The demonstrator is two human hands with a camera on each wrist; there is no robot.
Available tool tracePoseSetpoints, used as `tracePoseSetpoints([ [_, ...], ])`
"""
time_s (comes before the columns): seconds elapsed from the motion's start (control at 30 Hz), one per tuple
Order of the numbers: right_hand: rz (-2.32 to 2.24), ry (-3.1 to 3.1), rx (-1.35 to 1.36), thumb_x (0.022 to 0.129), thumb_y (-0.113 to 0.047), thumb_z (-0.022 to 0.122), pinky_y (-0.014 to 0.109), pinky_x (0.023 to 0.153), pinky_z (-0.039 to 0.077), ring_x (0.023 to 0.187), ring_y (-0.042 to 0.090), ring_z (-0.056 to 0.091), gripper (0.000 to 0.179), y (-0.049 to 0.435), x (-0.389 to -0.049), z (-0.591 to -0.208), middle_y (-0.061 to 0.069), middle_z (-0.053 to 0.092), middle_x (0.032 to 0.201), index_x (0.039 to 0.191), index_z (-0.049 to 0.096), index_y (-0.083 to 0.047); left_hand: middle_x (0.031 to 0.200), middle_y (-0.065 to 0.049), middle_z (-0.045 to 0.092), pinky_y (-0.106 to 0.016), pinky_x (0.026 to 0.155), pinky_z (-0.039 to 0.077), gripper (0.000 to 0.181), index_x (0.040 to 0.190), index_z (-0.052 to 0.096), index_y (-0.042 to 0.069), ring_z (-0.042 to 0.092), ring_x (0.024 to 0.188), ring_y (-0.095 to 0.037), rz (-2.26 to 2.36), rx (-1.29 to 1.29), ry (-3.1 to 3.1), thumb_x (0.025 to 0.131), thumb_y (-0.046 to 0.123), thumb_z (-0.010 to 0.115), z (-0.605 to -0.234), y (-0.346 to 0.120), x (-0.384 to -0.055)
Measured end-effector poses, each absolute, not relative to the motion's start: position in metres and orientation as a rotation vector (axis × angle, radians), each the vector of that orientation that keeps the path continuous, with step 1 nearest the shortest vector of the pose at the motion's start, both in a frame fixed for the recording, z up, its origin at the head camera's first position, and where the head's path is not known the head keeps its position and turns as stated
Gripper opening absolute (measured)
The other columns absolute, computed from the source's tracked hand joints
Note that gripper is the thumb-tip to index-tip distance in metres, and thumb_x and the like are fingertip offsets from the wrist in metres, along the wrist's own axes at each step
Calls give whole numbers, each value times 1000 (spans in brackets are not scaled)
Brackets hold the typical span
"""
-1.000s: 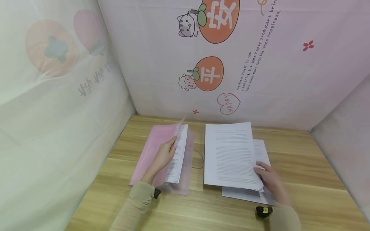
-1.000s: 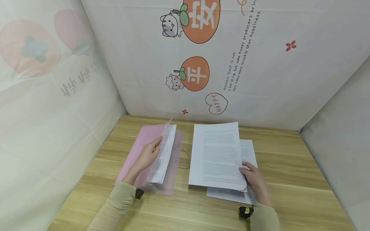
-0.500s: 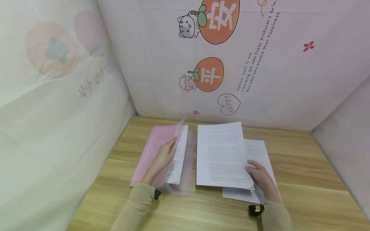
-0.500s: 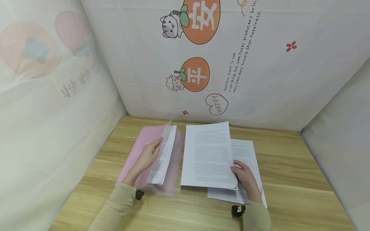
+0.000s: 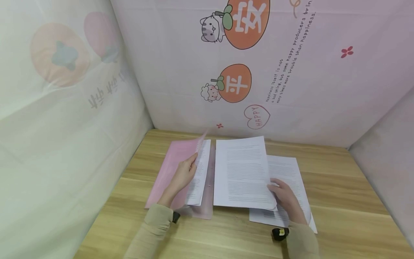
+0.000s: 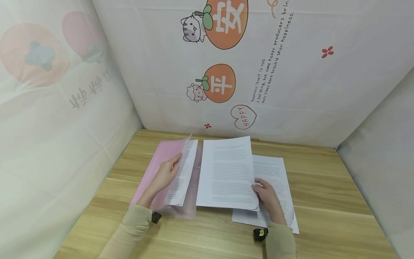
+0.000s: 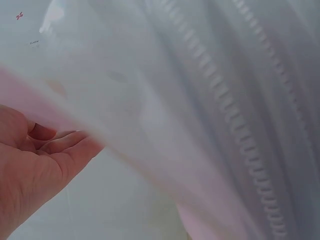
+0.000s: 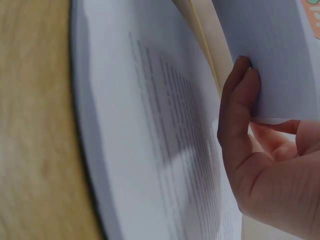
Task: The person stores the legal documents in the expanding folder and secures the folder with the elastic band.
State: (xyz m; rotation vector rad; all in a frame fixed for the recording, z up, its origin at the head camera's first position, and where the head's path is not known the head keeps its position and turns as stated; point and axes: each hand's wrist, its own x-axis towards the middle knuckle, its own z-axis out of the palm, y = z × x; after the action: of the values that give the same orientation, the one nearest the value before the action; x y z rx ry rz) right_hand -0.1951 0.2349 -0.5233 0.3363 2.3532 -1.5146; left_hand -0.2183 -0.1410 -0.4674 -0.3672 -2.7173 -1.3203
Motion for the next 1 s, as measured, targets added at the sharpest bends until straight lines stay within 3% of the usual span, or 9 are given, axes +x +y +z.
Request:
tracePoseSetpoints([
  [0.1, -1517, 2337, 340, 102, -18, 43, 51, 110, 42, 140, 46, 35, 58, 230, -197, -524, 32, 19, 159, 152, 27, 7, 69, -14, 54, -16, 43, 28, 52, 144, 44, -7, 28, 48, -6, -1308, -379, -2708, 93, 1, 42, -469, -142, -218],
  [0.2, -1514, 2344, 337, 101, -18, 44, 58, 116, 31, 145, 47, 26, 59, 226, -198, -523, 32, 16, 161, 151, 29, 7, 75, -17, 59, -18, 46, 32, 52, 143, 46, -7, 31, 51, -7, -1285, -389, -2692, 92, 1, 43, -469, -142, -218],
  [0.4, -1472, 2347, 331, 101, -20, 44, 59, 120, 23, 148, 48, 17, 58, 220, -201, -524, 30, 14, 162, 151, 30, 6, 73, -15, 57, -19, 47, 33, 51, 143, 47, -6, 31, 52, -7, -1273, -382, -2685, 93, 0, 44, -468, -143, -219],
  [0.73, -1404, 2384, 305, 100, -22, 47, 60, 120, 20, 149, 47, 17, 58, 204, -203, -524, 30, 18, 161, 150, 34, 4, 65, 0, 41, -17, 44, 28, 50, 144, 46, -5, 26, 48, -2, -1288, -375, -2701, 94, 1, 45, -464, -142, -218],
  [1.0, -1388, 2401, 286, 99, -22, 47, 59, 121, 19, 149, 46, 17, 55, 193, -205, -526, 28, 22, 160, 148, 38, 3, 61, 4, 34, -15, 42, 24, 51, 145, 45, -4, 22, 45, 0, -1308, -371, -2710, 94, 2, 44, -464, -143, -218],
])
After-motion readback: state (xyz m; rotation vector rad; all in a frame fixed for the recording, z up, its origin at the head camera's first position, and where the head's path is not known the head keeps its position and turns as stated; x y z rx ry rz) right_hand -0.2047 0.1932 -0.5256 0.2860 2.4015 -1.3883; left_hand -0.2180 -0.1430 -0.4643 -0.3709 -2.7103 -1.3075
